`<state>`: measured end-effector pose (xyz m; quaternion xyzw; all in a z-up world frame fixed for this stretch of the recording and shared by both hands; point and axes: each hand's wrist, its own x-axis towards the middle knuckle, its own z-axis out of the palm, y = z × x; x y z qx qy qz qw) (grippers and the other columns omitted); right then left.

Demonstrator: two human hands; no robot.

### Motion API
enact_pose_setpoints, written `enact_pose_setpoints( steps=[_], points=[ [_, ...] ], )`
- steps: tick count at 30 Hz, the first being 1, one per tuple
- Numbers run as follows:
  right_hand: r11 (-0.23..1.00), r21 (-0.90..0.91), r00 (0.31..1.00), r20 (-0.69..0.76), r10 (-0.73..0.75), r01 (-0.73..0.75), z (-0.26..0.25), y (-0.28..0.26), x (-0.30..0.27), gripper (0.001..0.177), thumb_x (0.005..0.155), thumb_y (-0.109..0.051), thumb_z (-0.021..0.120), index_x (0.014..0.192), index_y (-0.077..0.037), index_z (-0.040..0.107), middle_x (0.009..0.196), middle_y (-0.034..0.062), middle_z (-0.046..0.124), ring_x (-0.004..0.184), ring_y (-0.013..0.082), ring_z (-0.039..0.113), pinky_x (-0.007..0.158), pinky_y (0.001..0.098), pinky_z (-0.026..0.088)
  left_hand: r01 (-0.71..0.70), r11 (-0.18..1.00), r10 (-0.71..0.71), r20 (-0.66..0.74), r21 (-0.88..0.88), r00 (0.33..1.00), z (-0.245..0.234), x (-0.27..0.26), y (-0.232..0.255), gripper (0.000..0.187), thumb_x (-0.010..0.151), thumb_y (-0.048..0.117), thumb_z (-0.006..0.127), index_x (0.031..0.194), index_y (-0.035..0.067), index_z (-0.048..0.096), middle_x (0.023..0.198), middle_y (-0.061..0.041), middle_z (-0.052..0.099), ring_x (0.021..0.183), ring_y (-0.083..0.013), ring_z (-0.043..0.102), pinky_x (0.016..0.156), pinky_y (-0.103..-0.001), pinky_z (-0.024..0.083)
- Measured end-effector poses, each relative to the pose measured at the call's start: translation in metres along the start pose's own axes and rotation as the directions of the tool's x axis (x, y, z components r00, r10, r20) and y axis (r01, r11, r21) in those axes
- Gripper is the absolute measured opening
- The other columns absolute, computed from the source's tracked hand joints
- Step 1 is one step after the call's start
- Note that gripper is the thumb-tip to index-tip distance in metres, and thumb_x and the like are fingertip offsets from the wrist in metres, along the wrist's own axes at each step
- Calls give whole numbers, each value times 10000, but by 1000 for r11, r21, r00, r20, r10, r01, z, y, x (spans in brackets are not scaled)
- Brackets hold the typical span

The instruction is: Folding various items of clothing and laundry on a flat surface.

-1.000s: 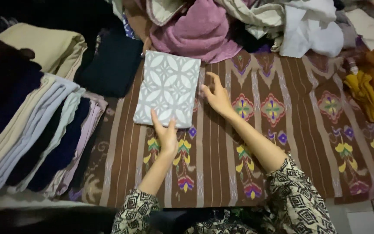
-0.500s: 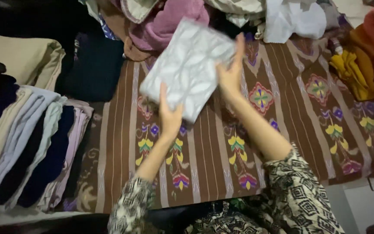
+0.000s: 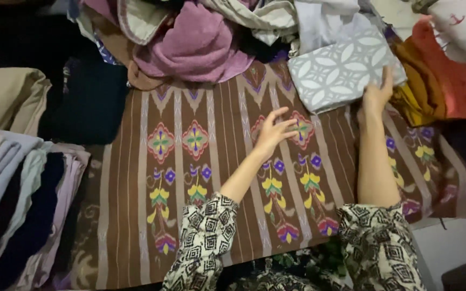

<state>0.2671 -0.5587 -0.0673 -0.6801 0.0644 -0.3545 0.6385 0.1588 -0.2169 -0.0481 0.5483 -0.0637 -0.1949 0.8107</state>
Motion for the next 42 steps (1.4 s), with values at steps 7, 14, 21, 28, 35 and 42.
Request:
enact_pose_setpoints(
  steps=[7,14,21,28,35,42],
  points=[
    [993,85,937,334,-108,84,-19,-91,75,811,788,73,462,1592,-25,511,1657,115,503,1561,222,452,1207,287,450,-102,979,111,42,-177,993,-24,-19,6,339,1047,51,532,1382,7,511,1415,-158,518,1264,-298,607,981,-465,603],
    [910,-414,740,616,269,14,-2,-162,108,649,847,32,523,1484,-50,612,1388,199,652,1127,389,635,850,310,453,-54,957,97,137,-284,986,-26,-18,15,350,1037,107,550,1362,-16,502,1377,-173,546,1293,-306,586,981,-501,593],
    [659,-617,791,610,56,429,1,-8,131,507,754,87,621,1255,33,685,1133,178,706,1017,261,687,863,344,494,36,959,7,150,-282,989,-30,-14,14,328,1071,131,501,1374,5,504,1375,-212,556,1282,-313,600,995,-493,599],
    [977,-171,839,545,-17,130,-3,-96,136,494,773,129,434,1185,-19,662,943,-51,569,800,110,469,711,263,325,25,941,52,214,-339,975,-34,-9,6,341,1073,113,511,1396,5,502,1375,-211,575,1287,-315,595,1011,-508,577],
    [918,-396,793,565,230,16,6,-151,141,420,898,70,464,1255,-26,664,965,-54,633,791,24,552,675,173,425,38,931,55,245,-363,968,-36,-9,5,351,1080,133,505,1412,21,492,1390,-196,570,1306,-310,589,1023,-512,568],
    [664,-696,818,531,220,273,12,-42,106,444,659,76,650,1082,-14,750,846,122,677,728,221,603,596,368,473,40,926,59,247,-375,967,-37,-11,7,363,1078,138,521,1415,9,488,1373,-192,579,1295,-312,592,1023,-520,567]
  ],
)
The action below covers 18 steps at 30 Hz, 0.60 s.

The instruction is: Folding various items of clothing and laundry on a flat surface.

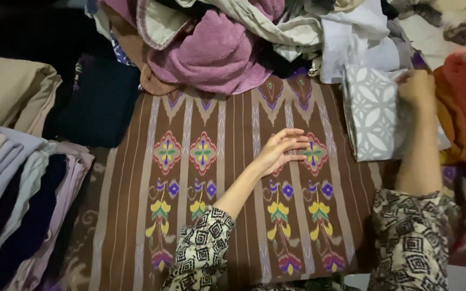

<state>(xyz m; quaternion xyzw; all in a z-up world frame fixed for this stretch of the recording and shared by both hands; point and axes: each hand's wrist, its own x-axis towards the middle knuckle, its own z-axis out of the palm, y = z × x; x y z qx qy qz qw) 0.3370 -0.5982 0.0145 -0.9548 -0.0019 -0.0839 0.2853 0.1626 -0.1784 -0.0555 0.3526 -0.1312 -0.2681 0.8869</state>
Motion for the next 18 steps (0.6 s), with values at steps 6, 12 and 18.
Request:
enact_pose_setpoints(
  steps=[6,12,18],
  points=[
    [749,-627,734,-402,-547,215,72,-117,8,177,742,-78,630,889,-80,729,961,157,671,969,365,619,801,498,455,19,999,-17,-42,51,999,8,1,5,381,1082,174,516,1424,7,490,1346,-192,600,1260,-307,619,1016,-513,579],
    [638,-705,644,-338,-687,311,157,-231,27,447,809,-483,688,966,-65,668,899,124,711,872,371,676,801,523,442,-4,1000,4,-23,7,1000,-1,3,2,367,1094,154,515,1427,4,484,1354,-202,590,1242,-320,614,1007,-530,574],
    [825,-482,807,-335,-486,297,151,-240,24,119,1049,-195,647,1057,-78,671,812,152,704,688,364,652,629,486,500,-26,997,27,7,-67,1000,2,-1,8,377,1088,175,513,1432,22,484,1370,-208,574,1247,-332,620,1005,-530,573]
  ],
)
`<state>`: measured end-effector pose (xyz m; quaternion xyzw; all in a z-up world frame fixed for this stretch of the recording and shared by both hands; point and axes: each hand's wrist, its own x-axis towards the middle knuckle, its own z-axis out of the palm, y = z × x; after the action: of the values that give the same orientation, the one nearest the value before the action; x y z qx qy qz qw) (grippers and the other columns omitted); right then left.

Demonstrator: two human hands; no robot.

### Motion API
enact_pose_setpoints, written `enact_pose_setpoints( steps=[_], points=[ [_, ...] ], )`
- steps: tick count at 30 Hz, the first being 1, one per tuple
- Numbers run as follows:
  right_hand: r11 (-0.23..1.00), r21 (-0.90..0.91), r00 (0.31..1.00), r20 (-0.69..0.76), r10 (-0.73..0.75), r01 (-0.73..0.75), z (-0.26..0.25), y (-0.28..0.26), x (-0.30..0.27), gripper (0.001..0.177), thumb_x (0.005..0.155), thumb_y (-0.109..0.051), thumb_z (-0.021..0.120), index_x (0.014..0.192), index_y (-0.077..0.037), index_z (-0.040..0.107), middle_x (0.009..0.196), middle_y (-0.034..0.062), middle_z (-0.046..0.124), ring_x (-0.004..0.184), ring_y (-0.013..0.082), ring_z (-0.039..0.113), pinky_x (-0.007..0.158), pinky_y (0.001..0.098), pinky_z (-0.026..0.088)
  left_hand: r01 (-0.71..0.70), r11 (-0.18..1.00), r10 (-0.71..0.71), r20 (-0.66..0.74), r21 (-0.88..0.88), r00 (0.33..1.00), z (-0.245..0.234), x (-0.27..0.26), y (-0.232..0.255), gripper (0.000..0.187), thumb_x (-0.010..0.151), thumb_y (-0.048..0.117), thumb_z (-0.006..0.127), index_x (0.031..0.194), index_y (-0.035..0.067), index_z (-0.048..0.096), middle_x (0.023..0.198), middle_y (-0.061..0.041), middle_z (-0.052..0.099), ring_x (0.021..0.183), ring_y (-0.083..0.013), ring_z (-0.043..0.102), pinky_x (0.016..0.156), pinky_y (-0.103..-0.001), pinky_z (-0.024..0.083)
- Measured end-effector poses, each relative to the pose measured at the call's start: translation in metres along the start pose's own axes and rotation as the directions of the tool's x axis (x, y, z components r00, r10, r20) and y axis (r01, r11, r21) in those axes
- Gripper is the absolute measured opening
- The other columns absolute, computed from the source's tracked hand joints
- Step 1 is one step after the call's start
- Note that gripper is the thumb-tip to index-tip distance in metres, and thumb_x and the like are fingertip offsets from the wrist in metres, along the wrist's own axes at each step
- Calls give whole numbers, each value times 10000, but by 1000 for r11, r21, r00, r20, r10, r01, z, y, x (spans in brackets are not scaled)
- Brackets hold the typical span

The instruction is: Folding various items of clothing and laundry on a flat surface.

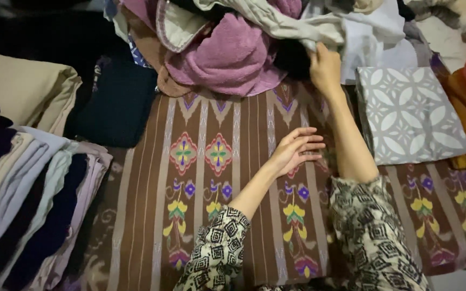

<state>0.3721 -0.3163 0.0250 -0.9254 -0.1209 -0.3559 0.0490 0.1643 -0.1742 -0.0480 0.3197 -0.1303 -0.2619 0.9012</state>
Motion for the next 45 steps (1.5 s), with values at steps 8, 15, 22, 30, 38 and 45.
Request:
enact_pose_setpoints(
  steps=[8,15,22,30,38,45],
  points=[
    [499,831,947,-96,-307,246,-189,-109,-62,113,884,-132,665,969,-59,678,1077,180,666,940,350,646,826,457,509,20,999,-29,-219,-44,975,10,-11,45,381,1048,193,501,1417,141,418,1351,-204,587,1182,-313,639,969,-496,569],
    [42,950,391,-87,-916,309,-266,-216,-144,218,994,-283,720,848,-120,715,860,47,644,890,218,609,1001,527,454,0,979,35,-170,203,985,-12,-49,80,472,994,210,591,1436,139,440,1364,-174,593,1176,-272,635,983,-438,544],
    [670,614,844,9,-536,418,-235,-223,-151,432,770,-288,729,1185,-171,716,1374,277,523,1130,453,594,881,510,500,-58,903,114,-106,425,988,-28,-109,115,567,940,227,681,1455,137,462,1376,-145,599,1169,-232,631,997,-379,518],
    [988,155,913,401,-78,16,-219,-47,-60,280,1085,-182,631,1359,-128,660,1151,215,669,937,366,659,825,504,531,-111,771,150,-9,628,989,-70,-119,140,664,886,244,772,1475,135,483,1389,-116,604,1162,-192,626,1011,-321,493],
    [795,597,986,168,5,-105,-203,-27,-85,440,968,-32,626,1405,-44,576,1447,213,592,1214,382,630,1068,439,505,-40,416,-130,103,908,986,-9,-140,116,754,889,345,787,1548,141,481,1418,-174,630,1194,-238,640,1017,-368,507],
    [960,182,905,406,124,-214,-142,-60,-112,779,937,71,510,1626,-284,431,1637,318,348,1116,476,603,858,501,518,-121,-133,-594,19,984,804,91,-148,85,858,811,468,793,1557,285,412,1349,-143,662,1123,-268,670,929,-394,547]
  ],
)
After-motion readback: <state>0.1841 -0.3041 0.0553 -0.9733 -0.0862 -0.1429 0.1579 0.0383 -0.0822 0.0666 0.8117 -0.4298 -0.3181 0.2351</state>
